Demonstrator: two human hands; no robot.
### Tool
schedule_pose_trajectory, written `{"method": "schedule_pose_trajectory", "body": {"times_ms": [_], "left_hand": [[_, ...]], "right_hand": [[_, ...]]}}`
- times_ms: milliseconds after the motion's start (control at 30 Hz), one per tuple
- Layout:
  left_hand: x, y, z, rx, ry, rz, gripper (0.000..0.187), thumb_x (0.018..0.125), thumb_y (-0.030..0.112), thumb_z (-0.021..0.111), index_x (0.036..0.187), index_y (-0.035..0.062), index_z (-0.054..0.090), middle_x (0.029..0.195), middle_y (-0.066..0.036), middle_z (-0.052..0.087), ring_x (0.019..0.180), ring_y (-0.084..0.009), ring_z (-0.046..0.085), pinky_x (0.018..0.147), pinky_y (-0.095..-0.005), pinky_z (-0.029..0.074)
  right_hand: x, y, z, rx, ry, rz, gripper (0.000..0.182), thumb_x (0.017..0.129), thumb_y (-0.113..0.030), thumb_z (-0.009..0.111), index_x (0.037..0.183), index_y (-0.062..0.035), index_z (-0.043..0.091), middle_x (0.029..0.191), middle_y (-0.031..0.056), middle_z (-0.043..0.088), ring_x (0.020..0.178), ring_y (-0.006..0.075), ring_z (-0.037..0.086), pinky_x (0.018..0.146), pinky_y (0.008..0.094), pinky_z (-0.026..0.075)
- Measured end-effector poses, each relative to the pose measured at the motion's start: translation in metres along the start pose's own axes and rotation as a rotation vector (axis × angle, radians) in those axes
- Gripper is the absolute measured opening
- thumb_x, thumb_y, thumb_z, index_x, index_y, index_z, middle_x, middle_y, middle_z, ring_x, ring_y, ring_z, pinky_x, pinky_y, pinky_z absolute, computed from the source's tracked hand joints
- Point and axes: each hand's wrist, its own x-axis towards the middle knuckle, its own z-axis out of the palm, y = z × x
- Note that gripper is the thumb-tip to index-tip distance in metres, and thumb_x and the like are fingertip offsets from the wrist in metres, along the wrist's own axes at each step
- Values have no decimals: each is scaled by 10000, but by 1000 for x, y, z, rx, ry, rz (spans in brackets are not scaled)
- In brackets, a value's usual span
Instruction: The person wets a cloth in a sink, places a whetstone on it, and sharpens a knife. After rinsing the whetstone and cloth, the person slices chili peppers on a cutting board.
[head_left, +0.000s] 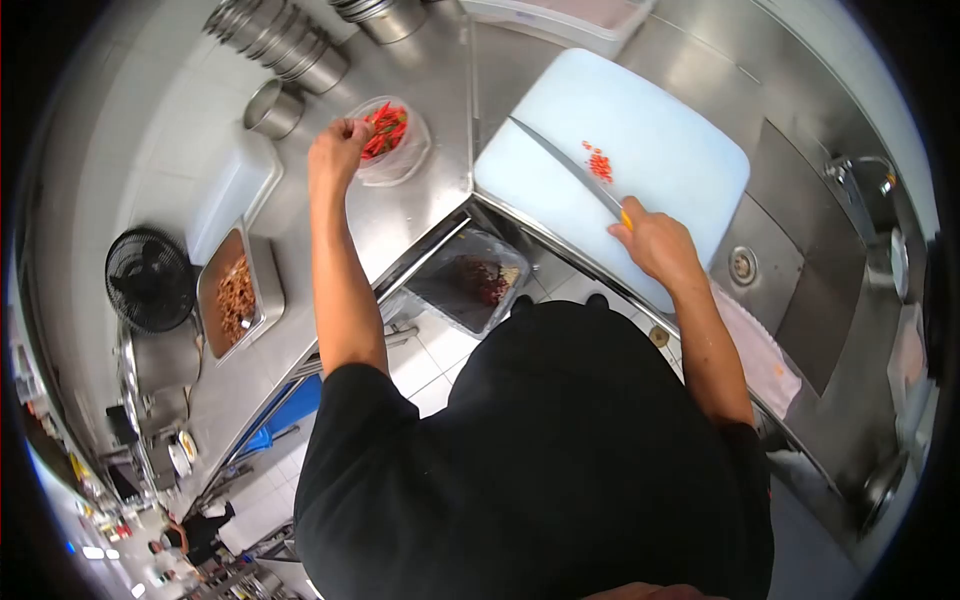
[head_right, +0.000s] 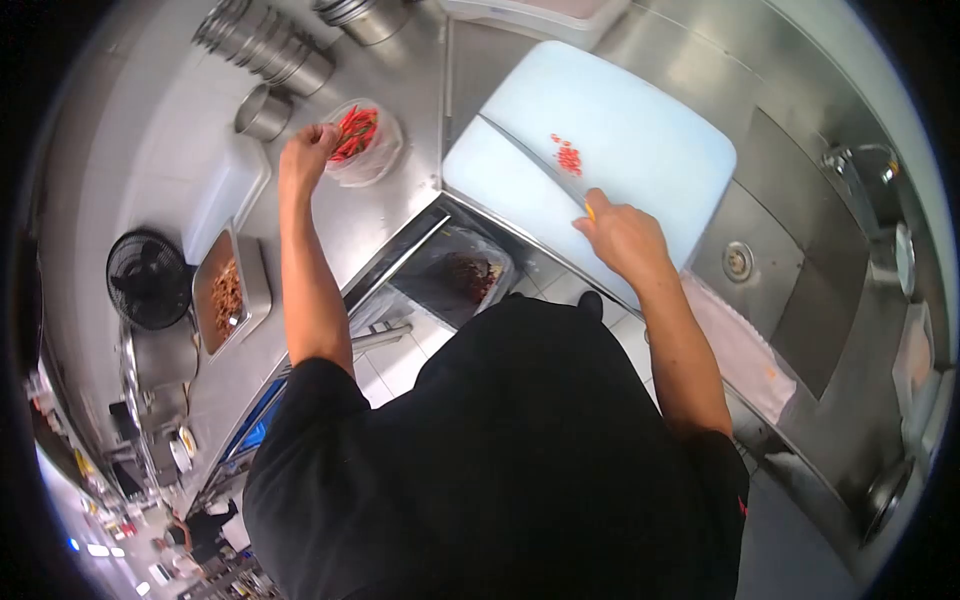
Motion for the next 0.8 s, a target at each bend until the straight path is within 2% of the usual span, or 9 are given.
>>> {"method": "schedule_pose_trajectory", "body": {"times_ms": [100, 233, 333, 400, 600, 700, 800], "left_hand": [[-31, 7, 58, -333, -210, 156, 280, 879, 312, 702, 1037, 86, 753, 918, -149, 746, 877, -267, 723, 799, -366, 542], [-103, 86, 130, -352, -274, 185, 212, 900, 260, 653, 969, 80, 742, 963, -155, 738, 875, -294, 719, 781, -384, 551], [-130, 115, 162, -209, -197, 385, 169, 879, 231, 641, 913, 83, 713, 905, -153, 717, 830, -336, 698, 744, -439, 556], [-140, 123, 172, -176, -152, 459, 124, 847, 202, 657, 872, 86, 694, 850, -144, 696, 793, -339, 684, 714, -452, 552], [-147, 126, 177, -188, -142, 505, 64, 819, 148, 666, 828, 85, 674, 827, -126, 684, 772, -341, 676, 694, -456, 549], [-148, 126, 176, -213, -153, 484, 77, 818, 154, 664, 828, 79, 673, 823, -128, 685, 774, -338, 676, 691, -458, 550], [-147, 125, 176, -157, -164, 485, 138, 861, 211, 651, 881, 81, 691, 856, -138, 698, 785, -340, 684, 727, -445, 546]], "right_hand": [[8, 7, -7, 37, -65, 69, 386, 970, -388, 607, 1139, -50, 529, 852, 254, 680, 841, 444, 664, 738, 533, 501], [20, 16, -6, 71, -34, 98, 432, 966, -408, 615, 1172, -38, 531, 841, 269, 677, 825, 447, 667, 726, 527, 500], [22, 3, -17, 12, -32, 106, 403, 977, -377, 599, 1172, -30, 531, 889, 252, 696, 865, 432, 679, 756, 518, 514], [23, -9, -25, -33, -47, 105, 384, 983, -358, 590, 1169, -27, 530, 915, 241, 707, 881, 423, 686, 770, 515, 522], [21, -24, -31, -102, -98, 126, 351, 991, -327, 577, 1165, -27, 526, 941, 242, 713, 894, 423, 695, 781, 527, 533], [23, -18, -9, -118, -76, 131, 341, 992, -317, 573, 1163, -27, 523, 946, 249, 712, 906, 432, 695, 794, 532, 538], [29, -21, -9, -105, -62, 115, 342, 992, -313, 574, 1170, -26, 517, 949, 255, 711, 910, 438, 696, 800, 535, 540]]}}
